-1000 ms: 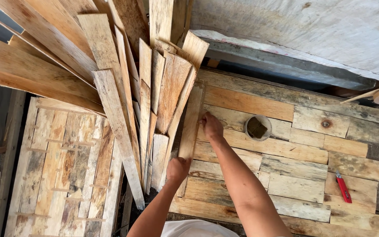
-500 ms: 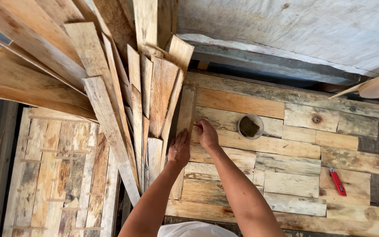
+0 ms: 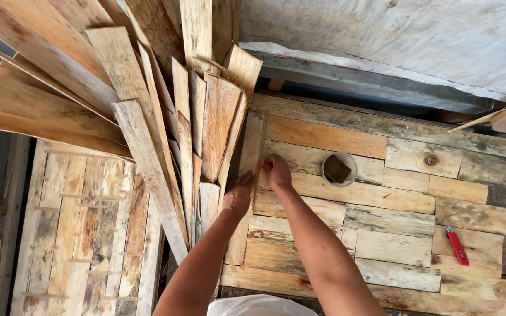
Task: Measuring and fitting a thin flexible wood strip into seams and gaps on a wooden panel surface.
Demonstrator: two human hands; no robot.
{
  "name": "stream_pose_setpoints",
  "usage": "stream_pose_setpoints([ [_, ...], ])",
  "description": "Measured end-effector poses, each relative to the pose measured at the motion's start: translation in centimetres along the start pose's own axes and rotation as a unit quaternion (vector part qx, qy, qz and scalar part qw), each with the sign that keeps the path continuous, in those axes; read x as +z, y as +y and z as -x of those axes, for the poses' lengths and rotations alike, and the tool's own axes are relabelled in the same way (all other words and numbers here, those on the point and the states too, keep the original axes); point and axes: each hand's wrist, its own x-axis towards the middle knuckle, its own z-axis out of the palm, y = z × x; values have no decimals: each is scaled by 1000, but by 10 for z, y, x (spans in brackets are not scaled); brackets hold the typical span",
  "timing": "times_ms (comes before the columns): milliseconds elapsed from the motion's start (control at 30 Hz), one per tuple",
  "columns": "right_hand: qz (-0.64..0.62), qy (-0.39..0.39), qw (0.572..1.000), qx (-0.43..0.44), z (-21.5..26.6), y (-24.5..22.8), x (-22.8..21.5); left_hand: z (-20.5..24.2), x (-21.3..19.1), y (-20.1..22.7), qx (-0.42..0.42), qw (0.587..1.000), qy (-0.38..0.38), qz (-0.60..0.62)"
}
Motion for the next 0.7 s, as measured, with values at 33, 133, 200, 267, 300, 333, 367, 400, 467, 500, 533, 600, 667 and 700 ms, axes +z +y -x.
stream_pose_setpoints([
  [33,0,0,1000,1,-1,-2,-4,2,-5,4,0,1000,-1,0],
  [133,-19,-21,999,22,-6,-9,-9,7,-19,11,0,1000,-8,-24],
  [200,-27,-54,996,58,-7,-8,-8,10,-27,16,-4,999,-13,-33],
  [267,-20,-61,996,65,-7,-15,-14,11,-28,15,-2,999,-14,-39],
  [300,-13,-66,995,70,-7,-18,-17,12,-29,15,1,999,-14,-46],
  [333,-13,-66,995,71,-7,-18,-17,11,-25,14,2,999,-14,-46],
  [367,-6,-65,996,66,-6,-17,-18,11,-21,12,8,999,-2,-52],
  [400,2,-64,996,60,-7,-17,-19,10,-18,11,14,998,11,-58],
  [467,9,-67,996,63,-5,-28,-26,10,-16,10,9,999,17,-44],
  [500,16,-71,995,67,-4,-33,-29,11,-15,10,4,999,22,-31],
  [533,16,-71,995,67,-5,-34,-29,12,-19,11,3,999,23,-31],
  [600,55,-70,993,74,-6,-38,-28,15,-25,14,-1,1000,13,-17],
  [667,56,-75,992,82,-2,-45,-29,16,-30,16,-6,1000,5,-18],
  [700,57,-78,991,91,1,-48,-30,17,-33,17,-10,1000,-2,-19],
])
